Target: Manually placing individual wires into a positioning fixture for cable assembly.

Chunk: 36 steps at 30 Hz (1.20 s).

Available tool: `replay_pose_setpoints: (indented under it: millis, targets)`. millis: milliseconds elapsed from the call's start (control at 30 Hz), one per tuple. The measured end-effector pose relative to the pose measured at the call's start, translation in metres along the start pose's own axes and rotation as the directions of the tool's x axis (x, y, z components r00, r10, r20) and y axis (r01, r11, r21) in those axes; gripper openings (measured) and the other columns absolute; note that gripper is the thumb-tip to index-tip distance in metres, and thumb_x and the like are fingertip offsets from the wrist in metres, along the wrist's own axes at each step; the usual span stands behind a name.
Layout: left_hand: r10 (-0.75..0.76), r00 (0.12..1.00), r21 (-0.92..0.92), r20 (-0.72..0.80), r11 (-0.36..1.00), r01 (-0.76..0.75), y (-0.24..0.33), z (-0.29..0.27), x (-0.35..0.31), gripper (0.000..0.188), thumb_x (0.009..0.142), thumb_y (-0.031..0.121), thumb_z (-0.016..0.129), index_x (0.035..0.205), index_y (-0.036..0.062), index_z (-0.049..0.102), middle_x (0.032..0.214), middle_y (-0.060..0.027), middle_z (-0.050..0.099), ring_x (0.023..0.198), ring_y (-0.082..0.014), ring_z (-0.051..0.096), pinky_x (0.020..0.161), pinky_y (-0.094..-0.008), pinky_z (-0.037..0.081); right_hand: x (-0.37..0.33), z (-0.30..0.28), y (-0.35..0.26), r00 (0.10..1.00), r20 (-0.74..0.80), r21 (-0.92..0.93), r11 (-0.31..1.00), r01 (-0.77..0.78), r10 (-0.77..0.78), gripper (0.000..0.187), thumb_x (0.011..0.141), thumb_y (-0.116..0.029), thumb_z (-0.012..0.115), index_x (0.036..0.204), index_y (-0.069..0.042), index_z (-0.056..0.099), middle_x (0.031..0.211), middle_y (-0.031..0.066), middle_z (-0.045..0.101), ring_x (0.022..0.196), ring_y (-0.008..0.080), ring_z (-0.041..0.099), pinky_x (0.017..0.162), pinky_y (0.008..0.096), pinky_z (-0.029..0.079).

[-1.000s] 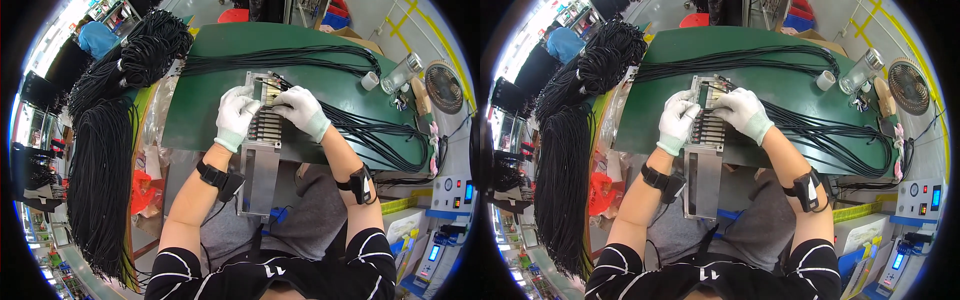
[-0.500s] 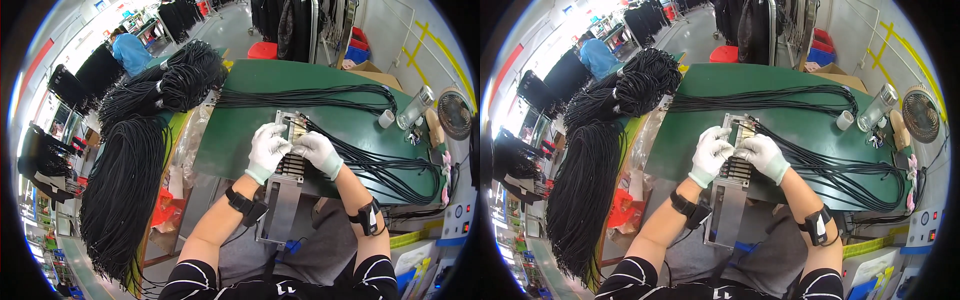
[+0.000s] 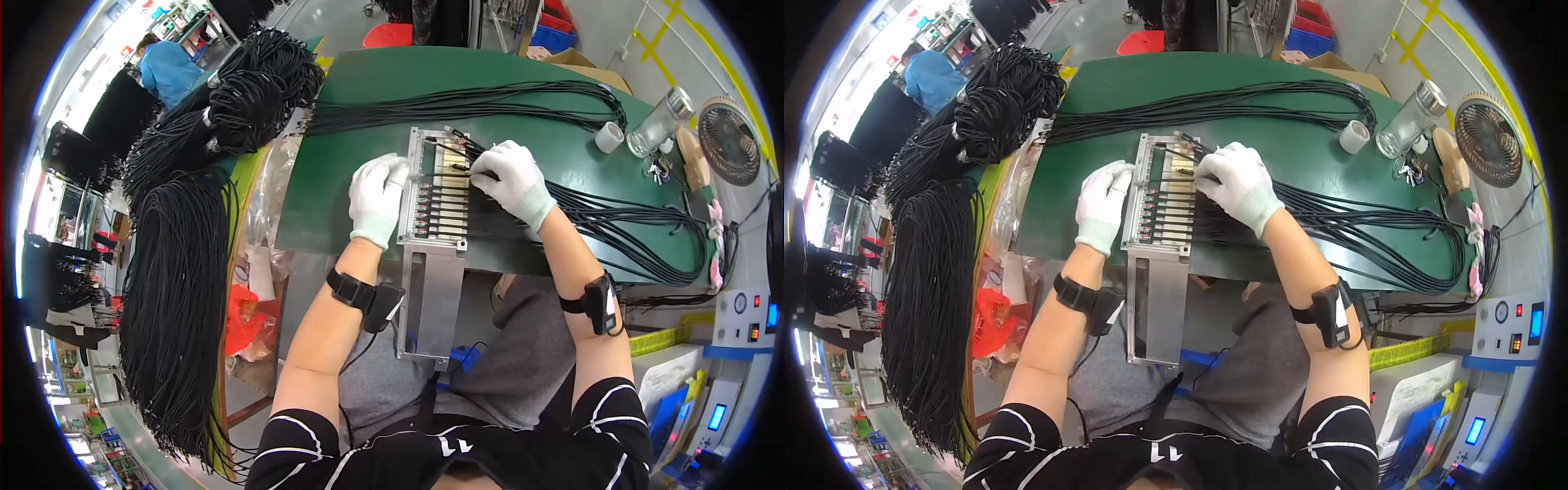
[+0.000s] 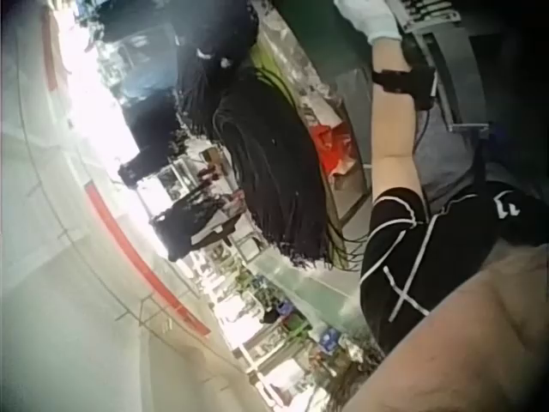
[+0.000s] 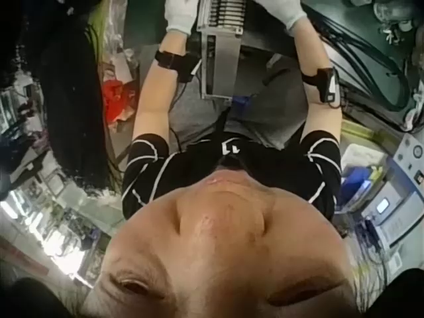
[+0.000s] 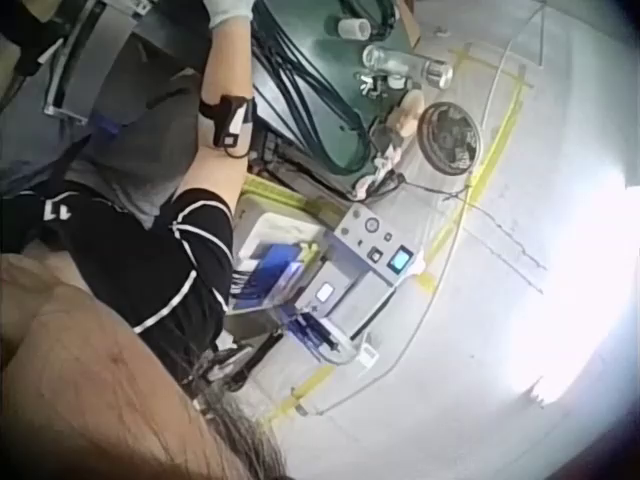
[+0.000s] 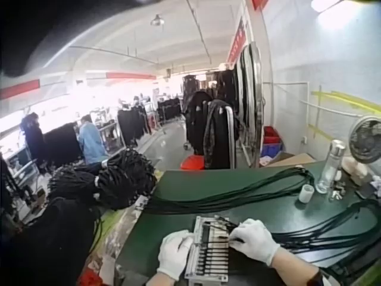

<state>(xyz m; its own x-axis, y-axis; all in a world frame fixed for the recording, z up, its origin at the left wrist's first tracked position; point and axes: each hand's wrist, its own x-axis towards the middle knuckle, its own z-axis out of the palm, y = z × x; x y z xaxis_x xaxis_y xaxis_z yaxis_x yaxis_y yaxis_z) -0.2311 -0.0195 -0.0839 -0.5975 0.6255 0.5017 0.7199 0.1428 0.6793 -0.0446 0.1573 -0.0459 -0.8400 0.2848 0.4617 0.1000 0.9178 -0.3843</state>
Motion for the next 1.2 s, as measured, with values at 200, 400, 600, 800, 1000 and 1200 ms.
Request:
replay_pose_setpoints:
  millis: [200,400,600,800,1000,1200]
  targets:
    - [-0.032,0.992,0.023,0.120,0.999,0.030,0.006,-0.004,-0.002,0.021,0.096,0.021,0.061,0.107,0.0078,0.074,0.105,-0.0101,0.071,0.100,-0.0250,0.064,0.090,-0.0339,0.049,-0.006,-0.005,-0.001,1.000,0.009,-0.150,0.989,-0.006,0.008,0.008,0.076,-0.015,0.074,0.080,-0.013,0.068,0.080,0.0041,0.066,0.090,0.0289,0.060,0.082,0.0403,0.046]
    - [0.039,0.992,0.005,0.118,0.999,-0.040,0.003,-0.005,-0.003,0.023,0.097,0.020,0.059,0.109,0.0077,0.074,0.102,-0.0097,0.071,0.096,-0.0244,0.063,0.088,-0.0324,0.049,-0.005,-0.010,-0.008,1.000,0.027,-0.244,0.970,-0.007,0.014,0.009,0.076,-0.016,0.074,0.081,-0.014,0.068,0.082,0.0026,0.065,0.096,0.0278,0.059,0.085,0.0399,0.044]
    - [-0.062,0.974,0.065,0.216,0.997,0.049,0.013,-0.002,-0.004,0.022,0.094,0.027,0.063,0.108,0.0152,0.075,0.118,-0.0125,0.067,0.108,-0.0290,0.059,0.097,-0.0389,0.046,-0.006,-0.007,-0.009,1.000,0.026,-0.197,0.980,0.011,-0.006,0.009,0.076,-0.017,0.074,0.082,-0.015,0.068,0.081,0.0021,0.064,0.097,0.0272,0.059,0.085,0.0395,0.043]
    - [0.256,0.917,0.267,0.306,0.901,-0.341,0.036,0.006,-0.013,0.030,0.085,0.039,0.071,0.113,0.0270,0.076,0.142,-0.0161,0.052,0.131,-0.0429,0.041,0.109,-0.0496,0.038,-0.007,-0.002,-0.002,0.998,0.024,-0.116,0.992,-0.051,0.054,0.006,0.078,-0.019,0.073,0.081,-0.015,0.070,0.083,0.0033,0.067,0.095,0.0290,0.060,0.086,0.0411,0.046]
    - [0.150,0.895,0.214,0.421,0.942,-0.258,0.032,0.014,-0.010,0.034,0.085,0.038,0.072,0.116,0.0251,0.075,0.144,-0.0148,0.052,0.133,-0.0449,0.039,0.112,-0.0510,0.036,-0.002,0.001,0.033,0.987,-0.029,-0.313,0.937,-0.158,0.156,0.008,0.079,-0.022,0.073,0.083,-0.015,0.074,0.085,0.0044,0.069,0.093,0.0297,0.061,0.085,0.0402,0.049]
    - [0.192,0.868,0.157,0.457,0.944,-0.291,0.032,0.012,-0.011,0.035,0.085,0.036,0.072,0.117,0.0204,0.075,0.142,-0.0140,0.054,0.133,-0.0443,0.040,0.111,-0.0511,0.036,0.002,-0.013,0.018,0.977,0.066,-0.230,0.956,-0.183,0.202,0.012,0.078,-0.024,0.075,0.086,-0.015,0.076,0.085,0.0047,0.068,0.092,0.0292,0.060,0.087,0.0399,0.048]
